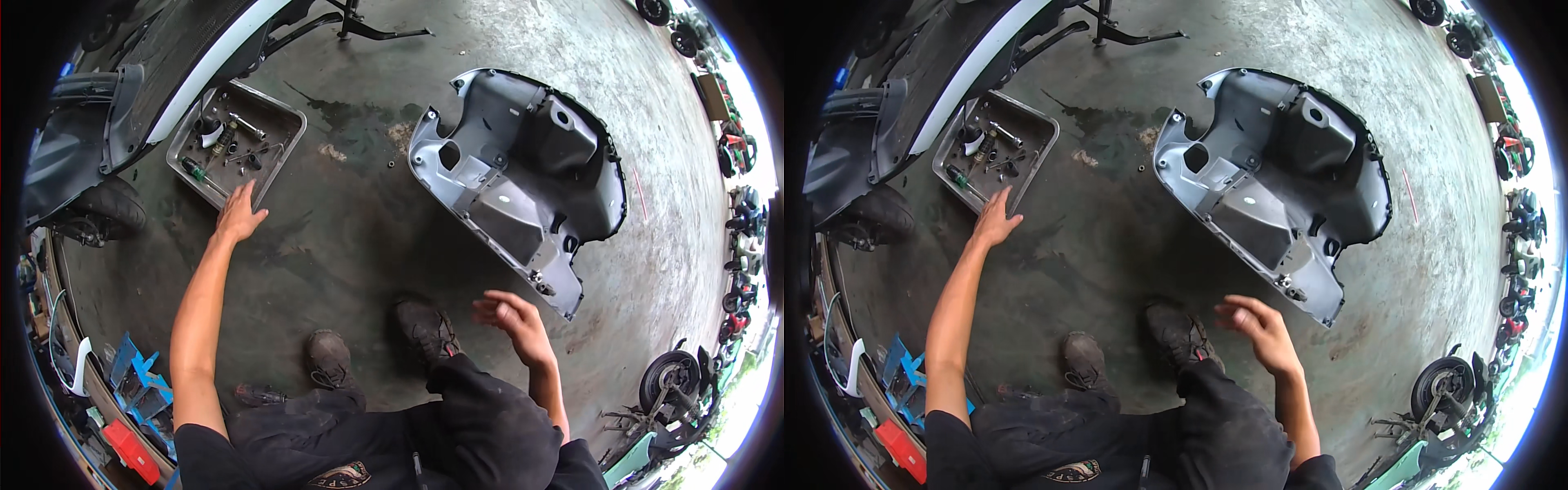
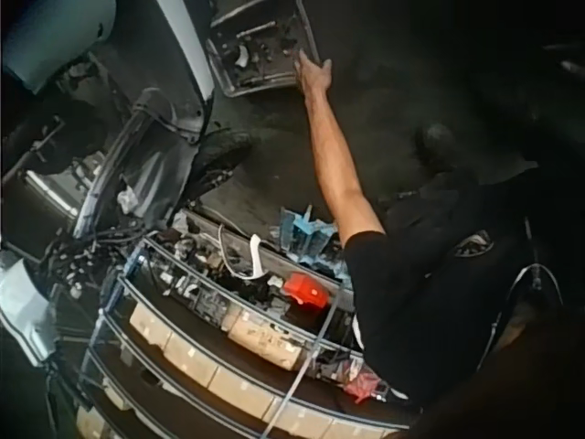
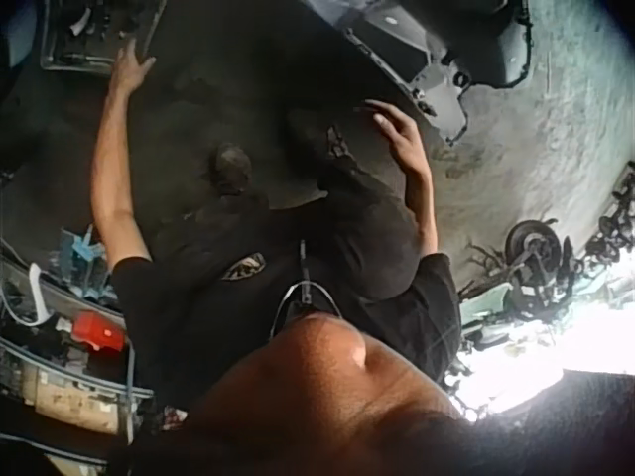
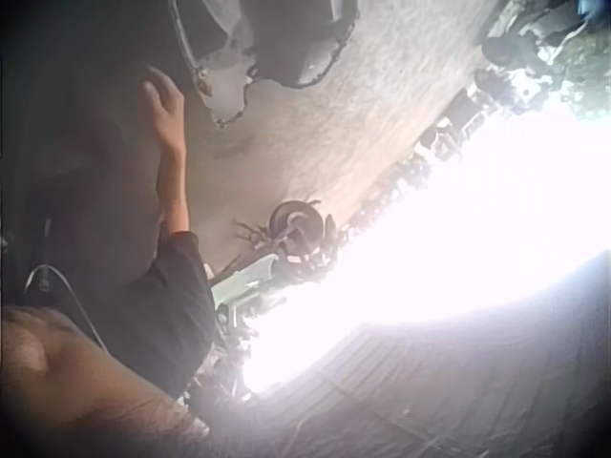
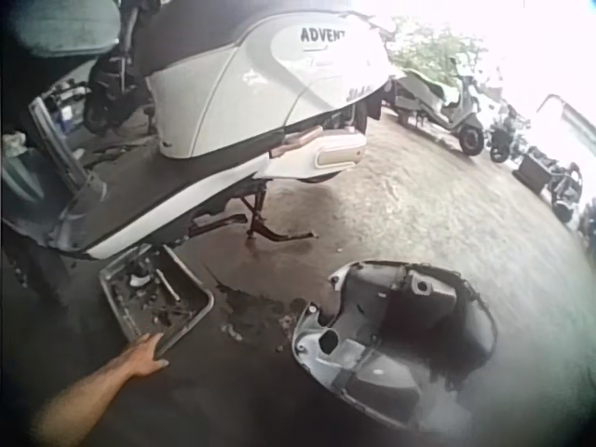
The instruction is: The person disassembles scooter body panels using a screwdriver, removes a white internal component, and places parts into a metal tray.
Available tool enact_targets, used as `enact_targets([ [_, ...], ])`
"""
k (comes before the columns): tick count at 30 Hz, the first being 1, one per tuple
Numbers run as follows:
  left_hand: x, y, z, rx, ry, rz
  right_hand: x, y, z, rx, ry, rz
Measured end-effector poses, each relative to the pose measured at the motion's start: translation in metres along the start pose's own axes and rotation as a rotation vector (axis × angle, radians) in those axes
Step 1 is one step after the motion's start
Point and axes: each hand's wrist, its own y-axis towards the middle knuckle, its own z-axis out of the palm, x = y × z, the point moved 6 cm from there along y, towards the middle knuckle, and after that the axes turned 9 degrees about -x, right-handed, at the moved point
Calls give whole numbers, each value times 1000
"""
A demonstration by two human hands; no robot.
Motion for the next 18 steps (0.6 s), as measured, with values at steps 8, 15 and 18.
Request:
enact_targets([
  [8, 11, -21, 13, 13, 345, 214, 44, -13, -52, -410, -1224, -775],
  [15, 2, -92, 8, 98, 178, 435, 2, 69, -80, -369, -1020, -1028],
  [18, 24, -155, 25, 228, 126, 343, 28, 96, -19, -394, -845, -1067],
])
